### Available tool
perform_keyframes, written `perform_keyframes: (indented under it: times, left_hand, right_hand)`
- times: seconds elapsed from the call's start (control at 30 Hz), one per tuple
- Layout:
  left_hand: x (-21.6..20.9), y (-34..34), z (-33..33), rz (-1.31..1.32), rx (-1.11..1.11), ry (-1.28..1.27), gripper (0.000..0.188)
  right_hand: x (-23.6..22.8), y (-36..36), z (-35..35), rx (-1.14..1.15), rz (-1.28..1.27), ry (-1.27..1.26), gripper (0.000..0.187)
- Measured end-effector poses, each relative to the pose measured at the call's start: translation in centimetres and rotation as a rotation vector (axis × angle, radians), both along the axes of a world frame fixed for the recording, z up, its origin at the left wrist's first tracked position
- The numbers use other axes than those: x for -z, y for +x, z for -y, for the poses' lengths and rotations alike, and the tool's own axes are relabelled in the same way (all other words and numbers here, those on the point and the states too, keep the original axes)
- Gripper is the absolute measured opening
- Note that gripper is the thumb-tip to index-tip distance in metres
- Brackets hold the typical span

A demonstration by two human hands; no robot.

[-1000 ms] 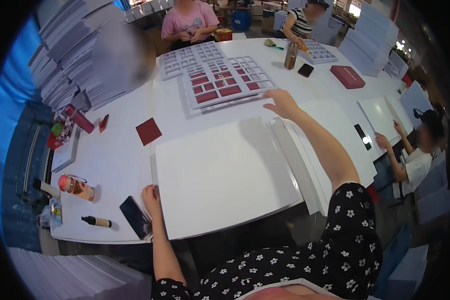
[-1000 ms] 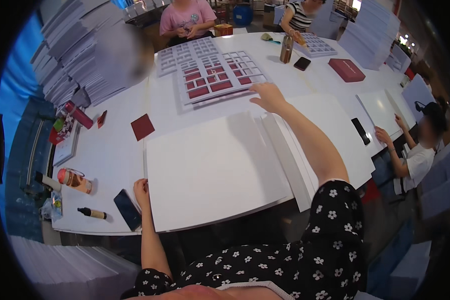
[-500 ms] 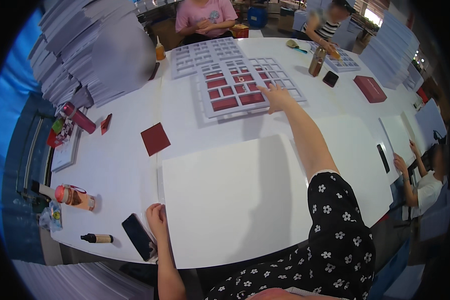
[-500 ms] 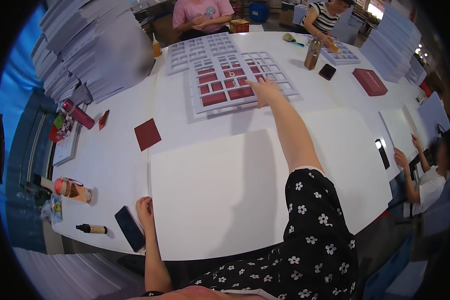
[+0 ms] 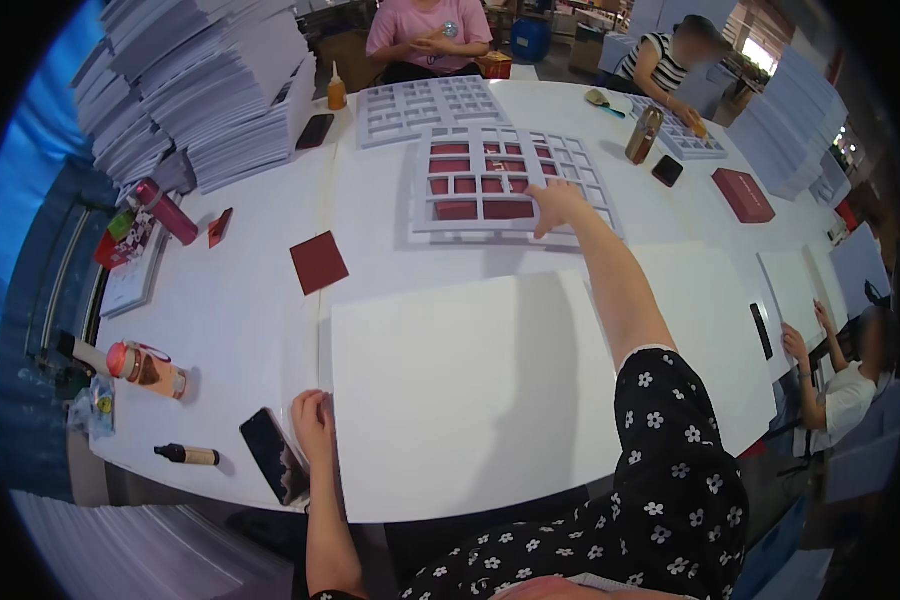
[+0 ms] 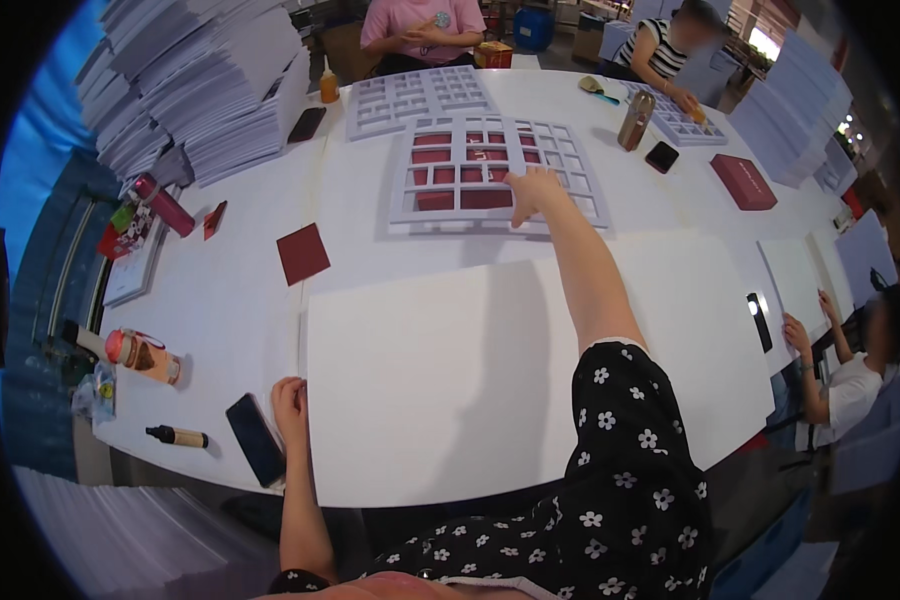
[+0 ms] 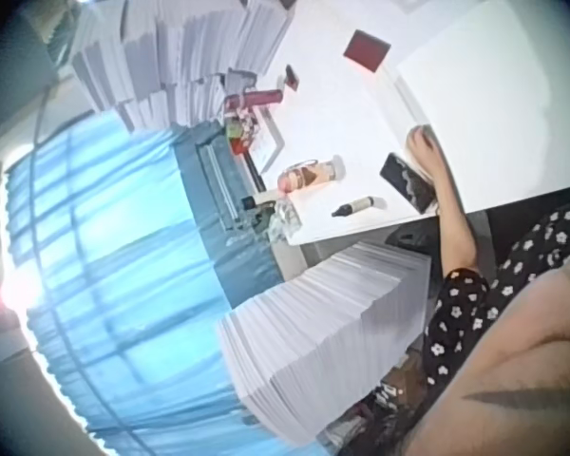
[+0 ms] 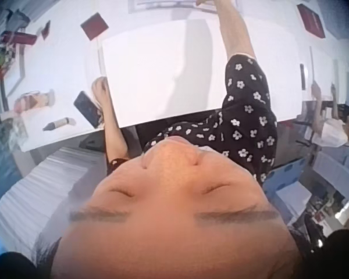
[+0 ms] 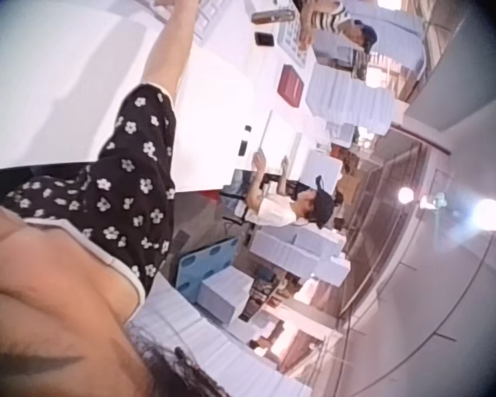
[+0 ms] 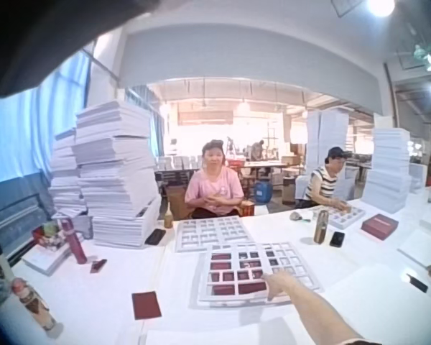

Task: The person repeatedly inserts a white grid-like paper tray into a white paper cover, closes the cover, and then removes the tray to repeat the cycle. The person also briefly handles a stack of white paper sheets. The task appears to be a repetitive assembly or inspection loop without a visible final accumulation of completed units.

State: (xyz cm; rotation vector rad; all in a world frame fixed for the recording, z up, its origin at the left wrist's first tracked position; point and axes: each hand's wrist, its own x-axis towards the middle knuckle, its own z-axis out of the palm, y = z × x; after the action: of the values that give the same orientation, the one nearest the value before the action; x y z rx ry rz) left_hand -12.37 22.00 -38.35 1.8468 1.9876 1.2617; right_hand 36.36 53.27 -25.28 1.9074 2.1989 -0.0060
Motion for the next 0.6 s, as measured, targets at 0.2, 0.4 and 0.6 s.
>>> perform_keyframes:
  times: [0.2, 0.4, 0.6]
  left_hand:
    - [0.9, 0.0, -0.5, 0.002, 0.008, 0.05, 0.01]
    - [0.8, -0.4, -0.6, -0.047, -0.024, 0.09, 0.008]
    - [0.3, 0.2, -0.1, 0.009, -0.014, 0.096, 0.009]
  right_hand:
    - [-5.5, -1.0, 5.5, -0.084, -0.093, 0.226, 0.098]
    - [-11.4, -2.7, 19.2, -0.267, -0.282, 0.316, 0.089]
    - [-11.9, -4.3, 36.0, -0.37, -0.342, 0.202, 0.086]
